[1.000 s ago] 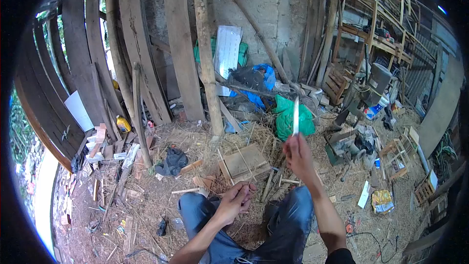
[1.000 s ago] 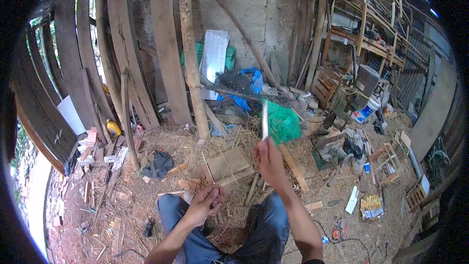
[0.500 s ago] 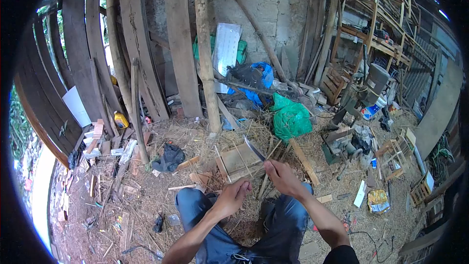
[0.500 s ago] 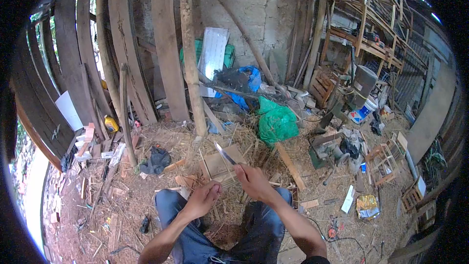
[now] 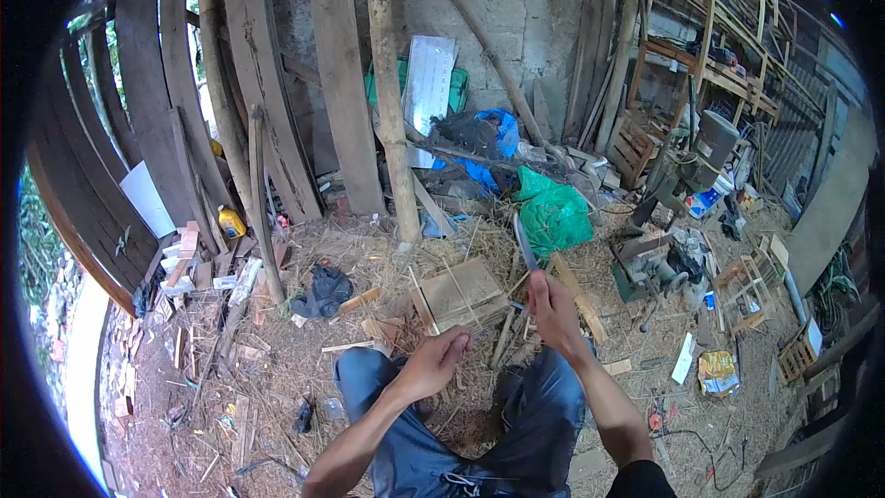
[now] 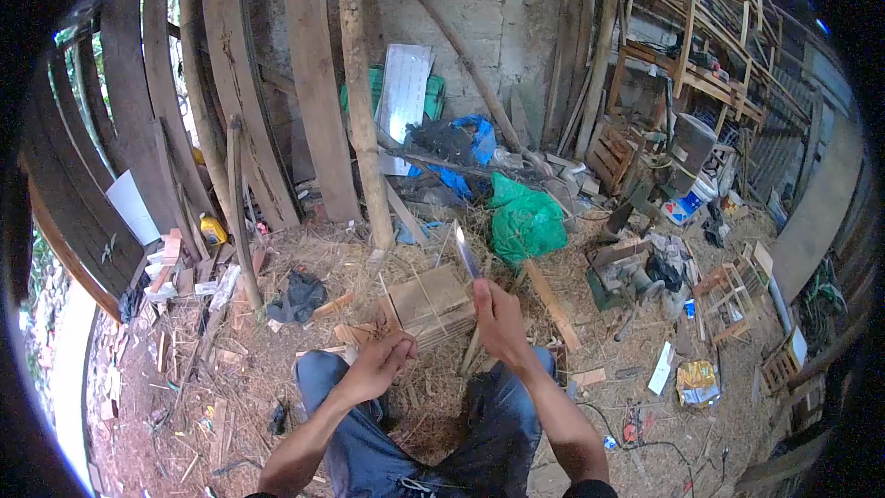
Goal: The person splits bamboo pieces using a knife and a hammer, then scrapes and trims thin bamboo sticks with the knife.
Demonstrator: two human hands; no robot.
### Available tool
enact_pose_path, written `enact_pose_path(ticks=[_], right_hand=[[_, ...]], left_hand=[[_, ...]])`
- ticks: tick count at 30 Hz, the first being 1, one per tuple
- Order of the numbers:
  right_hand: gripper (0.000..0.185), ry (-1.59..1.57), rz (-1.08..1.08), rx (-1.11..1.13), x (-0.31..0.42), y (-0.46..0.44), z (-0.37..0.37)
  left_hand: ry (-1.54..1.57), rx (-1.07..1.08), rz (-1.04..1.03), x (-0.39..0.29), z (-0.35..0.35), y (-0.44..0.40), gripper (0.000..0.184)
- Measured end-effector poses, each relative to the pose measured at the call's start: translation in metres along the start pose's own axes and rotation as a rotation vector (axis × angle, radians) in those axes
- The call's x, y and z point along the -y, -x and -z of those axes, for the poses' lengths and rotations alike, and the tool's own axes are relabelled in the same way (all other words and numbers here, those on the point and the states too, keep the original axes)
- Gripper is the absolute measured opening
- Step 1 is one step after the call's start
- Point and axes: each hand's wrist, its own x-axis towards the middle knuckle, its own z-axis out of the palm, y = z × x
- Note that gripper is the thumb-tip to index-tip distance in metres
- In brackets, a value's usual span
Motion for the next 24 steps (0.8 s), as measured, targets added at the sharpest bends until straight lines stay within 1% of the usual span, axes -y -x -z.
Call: enact_pose_path(ticks=[2, 3, 5, 6, 7, 9, 10, 11, 13, 14, 16, 17, 18, 19, 20, 21, 22, 23, 24], right_hand=[[0.034, 0.099, 0.099, 0.030, 0.007, 0.009, -0.011], [0.034, 0.099, 0.092, 0.041, 0.005, 0.011, -0.010], [0.036, -0.067, 0.078, -0.072, 0.001, 0.003, 0.000], [0.037, -0.126, -0.071, -0.090, 0.004, -0.002, 0.008], [0.037, -0.124, -0.078, -0.086, 0.007, 0.005, 0.001], [0.037, 0.196, 0.104, 0.192, 0.012, 0.019, -0.020], [0.036, 0.192, 0.035, 0.247, 0.011, 0.018, -0.018], [0.036, 0.191, 0.040, 0.240, 0.015, 0.013, -0.013], [0.033, -0.098, -0.105, 0.033, 0.027, 0.010, -0.005], [0.032, 0.135, 0.046, 0.115, -0.012, 0.014, -0.025], [0.033, 0.158, 0.052, 0.146, -0.012, 0.017, -0.024], [0.033, 0.179, 0.061, 0.160, -0.012, 0.014, -0.023], [0.035, -0.023, -0.072, 0.101, -0.013, 0.006, -0.017], [0.035, -0.024, -0.077, 0.102, -0.008, 0.001, -0.015], [0.035, -0.104, -0.121, 0.055, -0.001, -0.002, -0.010], [0.035, -0.186, -0.163, 0.010, 0.002, -0.003, -0.009], [0.031, -0.202, -0.141, -0.013, -0.001, -0.003, -0.013], [0.031, -0.206, -0.135, -0.003, 0.001, -0.001, -0.018], [0.031, -0.132, -0.053, 0.010, 0.003, 0.004, -0.022]], left_hand=[[-0.001, -0.013, -0.024, 0.003, -0.001, -0.007, 0.017], [-0.009, -0.025, -0.049, 0.005, -0.002, -0.006, 0.017], [0.019, -0.004, -0.024, 0.001, 0.000, -0.005, 0.018], [0.049, 0.019, 0.002, -0.002, 0.002, -0.005, 0.018], [0.087, 0.039, 0.033, -0.002, 0.000, -0.004, 0.019], [0.080, 0.021, 0.030, 0.014, -0.003, -0.009, 0.020], [0.060, 0.005, 0.012, 0.015, -0.001, -0.014, 0.020], [0.055, 0.006, 0.006, 0.012, 0.001, -0.016, 0.020], [0.103, 0.061, 0.062, -0.006, 0.002, -0.011, 0.022], [0.110, 0.053, 0.067, 0.000, 0.001, -0.012, 0.022], [0.081, 0.011, -0.011, 0.012, 0.001, -0.015, 0.020], [0.075, 0.007, -0.016, 0.015, 0.003, -0.016, 0.020], [0.107, 0.032, 0.014, 0.014, 0.004, -0.015, 0.020], [0.145, 0.058, 0.049, 0.015, 0.003, -0.013, 0.020], [0.151, 0.057, 0.053, 0.017, 0.000, -0.015, 0.020], [0.416, 0.011, 0.144, 0.022, -0.003, -0.019, 0.020], [0.676, -0.039, 0.233, 0.025, -0.003, -0.024, 0.020], [0.672, -0.051, 0.233, 0.024, -0.004, -0.031, 0.020], [0.850, -0.199, 0.224, 0.022, -0.008, -0.040, 0.019]])
